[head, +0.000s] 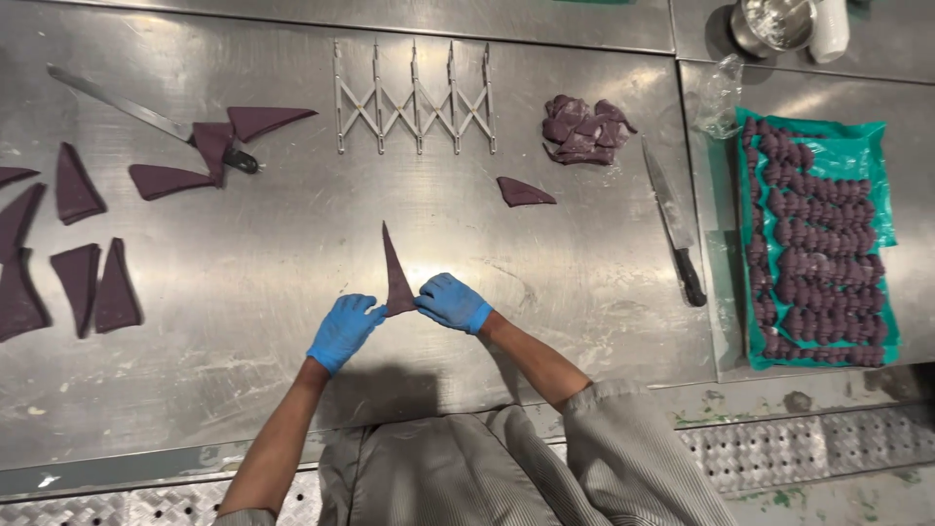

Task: Shaping triangular pieces of purple dough into small croissants on a metal workbench.

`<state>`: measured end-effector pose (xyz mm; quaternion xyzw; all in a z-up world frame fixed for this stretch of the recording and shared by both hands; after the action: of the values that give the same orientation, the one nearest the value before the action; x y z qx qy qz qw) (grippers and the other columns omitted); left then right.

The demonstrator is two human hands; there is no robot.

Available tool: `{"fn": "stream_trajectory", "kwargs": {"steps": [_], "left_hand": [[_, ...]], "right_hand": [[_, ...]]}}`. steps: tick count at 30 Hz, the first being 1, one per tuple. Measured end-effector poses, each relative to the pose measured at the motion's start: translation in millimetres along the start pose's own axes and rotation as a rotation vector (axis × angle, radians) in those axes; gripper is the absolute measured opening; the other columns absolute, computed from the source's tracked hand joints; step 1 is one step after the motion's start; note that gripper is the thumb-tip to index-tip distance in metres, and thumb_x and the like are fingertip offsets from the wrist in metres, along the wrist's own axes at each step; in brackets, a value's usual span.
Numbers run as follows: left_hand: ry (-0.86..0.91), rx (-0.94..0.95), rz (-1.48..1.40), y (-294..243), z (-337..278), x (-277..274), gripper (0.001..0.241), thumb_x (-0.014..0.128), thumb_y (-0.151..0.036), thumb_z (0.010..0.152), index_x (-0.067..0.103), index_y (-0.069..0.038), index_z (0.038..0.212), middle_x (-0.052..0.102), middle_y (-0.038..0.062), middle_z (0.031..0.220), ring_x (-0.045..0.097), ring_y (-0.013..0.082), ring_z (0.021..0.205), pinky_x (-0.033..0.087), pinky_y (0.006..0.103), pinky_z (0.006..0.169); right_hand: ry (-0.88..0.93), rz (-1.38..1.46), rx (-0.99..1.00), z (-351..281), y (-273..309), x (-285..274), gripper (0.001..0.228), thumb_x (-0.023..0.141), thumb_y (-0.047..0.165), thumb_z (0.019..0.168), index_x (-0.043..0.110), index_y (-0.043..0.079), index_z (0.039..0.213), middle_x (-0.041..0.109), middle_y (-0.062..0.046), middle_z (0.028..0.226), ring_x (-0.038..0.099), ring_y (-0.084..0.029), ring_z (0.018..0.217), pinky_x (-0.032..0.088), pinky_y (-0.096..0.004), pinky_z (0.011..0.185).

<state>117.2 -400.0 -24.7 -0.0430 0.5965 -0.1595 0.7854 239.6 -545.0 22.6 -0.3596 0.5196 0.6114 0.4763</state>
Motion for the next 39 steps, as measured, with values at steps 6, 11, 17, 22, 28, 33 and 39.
{"fn": "stream_trajectory", "kwargs": {"steps": [6, 11, 17, 22, 28, 33, 39], "left_hand": [[0.054, 0.018, -0.051, -2, 10, 0, 0.027, 0.072, -0.021, 0.087, 0.066, -0.016, 0.114, 0.064, 0.009, 0.113, 0.062, 0.0296, 0.106, 0.048, 0.0452, 0.093], [0.045, 0.043, 0.007, 0, 4, 11, 0.027, 0.069, -0.017, 0.085, 0.067, -0.014, 0.112, 0.064, 0.008, 0.112, 0.062, 0.0291, 0.106, 0.049, 0.0446, 0.093], [0.097, -0.075, 0.033, -4, 17, 10, 0.022, 0.066, -0.011, 0.086, 0.07, -0.018, 0.107, 0.062, 0.006, 0.106, 0.061, 0.0265, 0.102, 0.048, 0.043, 0.093], [0.03, -0.169, 0.079, -1, 49, -2, 0.017, 0.066, -0.011, 0.082, 0.069, -0.015, 0.098, 0.063, 0.008, 0.108, 0.06, 0.03, 0.102, 0.047, 0.0448, 0.093], [-0.206, -0.339, -0.222, 0, 34, -42, 0.027, 0.071, -0.027, 0.089, 0.068, -0.008, 0.109, 0.063, 0.015, 0.112, 0.054, 0.0384, 0.112, 0.04, 0.0495, 0.094], [-0.271, -0.5, -0.416, 0, 2, -34, 0.021, 0.068, -0.021, 0.097, 0.067, -0.01, 0.115, 0.065, 0.009, 0.118, 0.056, 0.0327, 0.112, 0.042, 0.0437, 0.098], [-0.263, -0.206, -0.196, -26, -13, -6, 0.02, 0.069, -0.022, 0.095, 0.069, -0.012, 0.112, 0.07, 0.007, 0.112, 0.061, 0.0276, 0.102, 0.047, 0.0415, 0.089]], "right_hand": [[-0.003, 0.01, -0.012, 1, -4, 5, 0.017, 0.068, 0.026, 0.097, 0.068, 0.009, 0.096, 0.063, -0.009, 0.091, 0.061, -0.028, 0.09, 0.049, -0.042, 0.088], [-0.053, -0.007, 0.029, 1, -8, 20, 0.022, 0.068, 0.028, 0.097, 0.067, 0.007, 0.092, 0.062, -0.01, 0.09, 0.06, -0.028, 0.088, 0.049, -0.041, 0.087], [-0.119, 0.019, 0.094, 10, -8, 12, 0.024, 0.068, 0.029, 0.095, 0.066, 0.006, 0.091, 0.062, -0.011, 0.091, 0.059, -0.029, 0.089, 0.047, -0.042, 0.087], [-0.127, 0.081, 0.137, 8, -27, 28, 0.021, 0.069, 0.026, 0.094, 0.066, 0.006, 0.088, 0.063, -0.012, 0.089, 0.059, -0.03, 0.09, 0.046, -0.043, 0.086], [-0.246, 0.326, 0.317, 18, -18, 31, 0.014, 0.077, 0.018, 0.082, 0.072, 0.01, 0.093, 0.064, -0.012, 0.091, 0.057, -0.036, 0.09, 0.045, -0.047, 0.086], [-0.326, 0.315, 0.426, -13, -1, -7, 0.016, 0.068, 0.012, 0.096, 0.068, 0.007, 0.111, 0.066, -0.013, 0.104, 0.06, -0.035, 0.099, 0.049, -0.044, 0.088], [-0.09, 0.182, 0.269, -7, 13, 3, 0.031, 0.068, 0.015, 0.092, 0.07, 0.006, 0.121, 0.068, -0.015, 0.103, 0.061, -0.036, 0.095, 0.048, -0.047, 0.087]]}}
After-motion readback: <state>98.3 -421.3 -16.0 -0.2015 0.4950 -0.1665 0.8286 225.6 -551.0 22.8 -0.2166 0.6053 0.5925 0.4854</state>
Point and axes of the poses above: each hand's wrist, its own z-axis towards the middle knuckle, its own x-axis out of the palm, y = z × x, the point moved 7 cm from there along z, towards the middle knuckle
